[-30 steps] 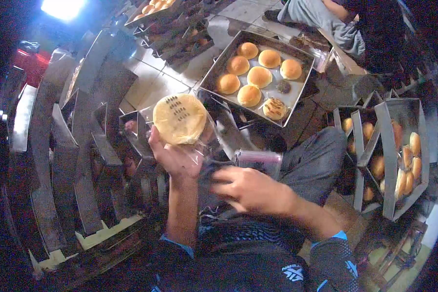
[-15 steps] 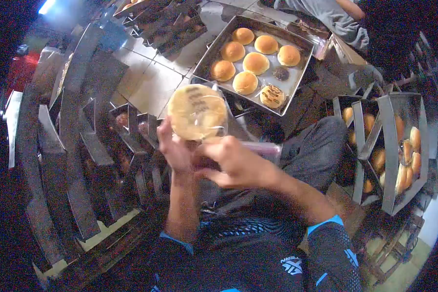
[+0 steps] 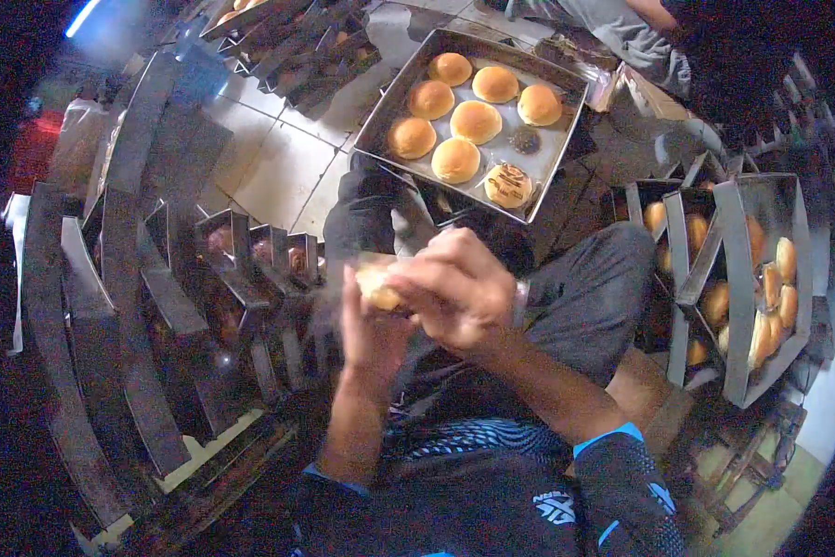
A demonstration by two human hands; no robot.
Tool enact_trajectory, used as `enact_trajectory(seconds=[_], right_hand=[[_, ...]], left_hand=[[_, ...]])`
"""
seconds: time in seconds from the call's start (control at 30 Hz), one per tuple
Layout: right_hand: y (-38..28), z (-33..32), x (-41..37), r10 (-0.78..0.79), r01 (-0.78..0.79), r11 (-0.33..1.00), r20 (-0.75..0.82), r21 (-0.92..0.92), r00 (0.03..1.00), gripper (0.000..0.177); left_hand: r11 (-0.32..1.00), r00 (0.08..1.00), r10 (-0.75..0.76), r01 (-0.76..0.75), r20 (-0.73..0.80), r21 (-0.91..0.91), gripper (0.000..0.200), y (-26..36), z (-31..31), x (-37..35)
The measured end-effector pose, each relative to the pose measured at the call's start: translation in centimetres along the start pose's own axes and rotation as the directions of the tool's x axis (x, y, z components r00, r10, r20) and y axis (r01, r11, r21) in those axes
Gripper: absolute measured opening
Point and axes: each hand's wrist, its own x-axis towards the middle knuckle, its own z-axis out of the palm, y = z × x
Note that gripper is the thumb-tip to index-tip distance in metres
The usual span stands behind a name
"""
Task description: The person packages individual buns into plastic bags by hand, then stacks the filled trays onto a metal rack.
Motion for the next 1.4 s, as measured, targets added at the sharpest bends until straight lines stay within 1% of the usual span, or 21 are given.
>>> enact_trajectory(seconds=[0.03, 0.13, 0.17, 0.27, 0.33, 0.43, 0.47, 0.53, 0.6, 0.63, 0.67, 0.73, 0.8, 0.9, 0.93, 1.03, 1.13, 1.2, 1.27, 1.33, 1.4], right_hand=[[-0.4, 0.2, -0.2, 0.208, -0.204, 0.975, -0.043, 0.086, 0.977, 0.009], [-0.4, 1.7, -2.0, 0.593, -0.498, 0.739, -0.087, 0.455, 0.801, 0.006], [-0.3, 2.1, -2.5, 0.683, -0.529, 0.62, -0.067, 0.579, 0.728, 0.006], [-1.7, 1.0, 0.2, 0.516, -0.459, 0.768, -0.007, 0.446, 0.856, 0.007], [-2.0, -1.3, 3.2, 0.113, -0.117, 0.993, 0.115, 0.031, 0.987, 0.013], [0.9, 1.1, 1.4, -0.177, 0.18, 0.982, -0.075, 0.046, 0.981, 0.011], [3.7, 2.6, 0.9, -0.102, 0.105, 0.992, 0.051, -0.072, 0.993, 0.008], [6.2, 5.0, -1.4, 0.431, -0.461, 0.868, 0.18, 0.187, 0.884, 0.006], [6.3, 5.1, -1.9, 0.216, -0.244, 0.953, 0.159, 0.179, 0.963, 0.007], [5.5, 5.4, -2.5, 0.38, -0.398, 0.882, 0.116, 0.252, 0.917, 0.007], [5.5, 5.5, -2.6, 0.305, -0.318, 0.932, 0.097, 0.175, 0.947, 0.008], [6.7, 5.6, -1.7, 0.104, -0.106, 0.994, 0.074, 0.016, 0.992, 0.009], [7.4, 7.9, -0.8, 0.044, -0.043, 0.998, -0.017, 0.055, 0.999, 0.017], [8.5, 10.0, 2.7, -0.006, 0.015, 0.996, 0.1, -0.086, 0.995, 0.031], [8.8, 10.3, 2.9, 0.44, -0.436, 0.898, -0.122, 0.056, 0.89, 0.031], [6.9, 9.3, 0.0, 0.457, -0.47, 0.879, -0.136, -0.081, 0.879, 0.036], [4.5, 7.9, -7.3, 0.672, -0.663, 0.735, 0.028, -0.14, 0.74, 0.038], [3.6, 7.0, -10.8, 0.768, -0.742, 0.638, 0.11, -0.204, 0.631, 0.038], [4.8, 4.9, -11.8, 0.879, -0.845, 0.45, 0.31, -0.291, 0.361, 0.036], [4.9, 3.4, -9.2, 0.742, -0.705, 0.666, 0.12, -0.243, 0.659, 0.029], [3.0, 2.3, -4.3, 0.689, -0.66, 0.723, 0.142, -0.204, 0.711, 0.017]], left_hand=[[0.866, 0.837, 0.482, -0.413, -0.257, 0.281, 0.051, -2.2, 0.7, 1.2], [0.457, 0.59, 0.782, -0.764, 0.204, 0.456, 0.038, -1.0, -1.4, 0.5], [0.393, 0.55, 0.816, -0.752, 0.176, 0.529, 0.029, -0.5, -1.2, -0.3], [0.1, 0.322, 0.912, -0.775, 0.254, 0.624, 0.026, 2.4, -1.9, 0.0], [-0.19, 0.11, 0.92, -0.715, 0.377, 0.673, 0.016, 5.2, -1.6, -1.4], [-0.478, -0.045, 0.822, -0.596, 0.567, 0.646, 0.025, 6.4, -4.9, -0.4], [-0.448, 0.083, 0.824, -0.508, 0.56, 0.735, 0.019, 6.5, -5.5, 0.4], [-0.382, 0.188, 0.831, -0.492, 0.524, 0.782, 0.014, 5.9, -7.9, 2.6], [-0.291, 0.201, 0.855, -0.577, 0.478, 0.763, 0.011, 5.3, -9.1, 2.3], [-0.248, 0.201, 0.877, -0.589, 0.437, 0.769, 0.01, 4.9, -9.2, 2.0], [-0.205, 0.199, 0.897, -0.603, 0.394, 0.771, 0.011, 4.5, -9.1, 1.8], [-0.203, 0.186, 0.892, -0.65, 0.412, 0.733, 0.012, 4.5, -8.7, 2.7], [-0.213, 0.184, 0.881, -0.668, 0.436, 0.713, 0.016, 4.4, -7.7, 3.9], [-0.227, 0.127, 0.916, -0.617, 0.38, 0.754, 0.012, 5.7, -6.4, 7.0], [0.258, 0.331, 0.939, -0.51, -0.09, 0.821, 0.011, 6.0, -6.7, 6.7], [0.669, 0.687, 0.69, -0.485, -0.229, 0.563, 0.012, 5.8, -7.7, 2.9], [0.58, 0.724, 0.653, -0.291, -0.222, 0.761, 0.009, 2.5, -11.1, -1.9], [0.329, 0.696, 0.711, -0.211, -0.094, 0.92, 0.007, 0.5, -11.0, -4.1], [0.122, 0.598, 0.799, -0.271, 0.068, 0.955, 0.008, -0.7, -12.1, -5.2], [0.473, 0.657, 0.729, -0.28, -0.192, 0.835, 0.008, 0.6, -11.2, -6.3], [0.573, 0.692, 0.695, -0.367, -0.196, 0.733, 0.009, 2.8, -10.0, -5.5]])
